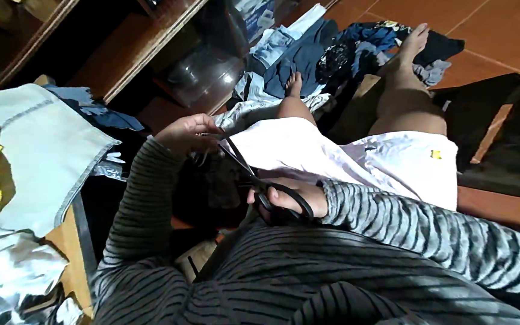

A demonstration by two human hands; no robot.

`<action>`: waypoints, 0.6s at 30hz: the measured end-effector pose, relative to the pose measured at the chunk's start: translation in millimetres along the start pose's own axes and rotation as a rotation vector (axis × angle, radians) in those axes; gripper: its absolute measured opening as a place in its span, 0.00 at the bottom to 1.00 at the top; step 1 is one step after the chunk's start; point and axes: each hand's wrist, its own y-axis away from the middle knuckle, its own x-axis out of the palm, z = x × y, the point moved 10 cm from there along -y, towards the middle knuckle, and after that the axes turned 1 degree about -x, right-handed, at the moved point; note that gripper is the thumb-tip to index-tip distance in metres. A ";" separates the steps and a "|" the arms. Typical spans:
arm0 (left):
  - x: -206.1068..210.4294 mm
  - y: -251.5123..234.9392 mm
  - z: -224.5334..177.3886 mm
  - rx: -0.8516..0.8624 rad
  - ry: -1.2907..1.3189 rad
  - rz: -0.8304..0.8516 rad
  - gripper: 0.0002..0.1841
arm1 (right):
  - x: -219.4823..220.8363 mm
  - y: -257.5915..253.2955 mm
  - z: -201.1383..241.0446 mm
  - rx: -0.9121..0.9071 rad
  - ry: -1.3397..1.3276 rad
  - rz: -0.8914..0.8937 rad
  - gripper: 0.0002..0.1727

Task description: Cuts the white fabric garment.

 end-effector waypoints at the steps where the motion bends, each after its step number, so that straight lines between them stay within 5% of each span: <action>1: 1.7 -2.4 3.6 -0.022 0.004 0.030 0.15 | -0.6 1.2 0.1 0.009 0.016 -0.004 0.46; 10: 19.9 -19.3 16.3 -0.200 -0.221 0.317 0.20 | -5.8 16.3 4.3 0.122 -0.018 -0.011 0.26; 18: 20.1 -25.0 3.7 -0.250 -0.362 0.332 0.27 | -7.1 15.9 9.3 0.088 -0.027 -0.018 0.21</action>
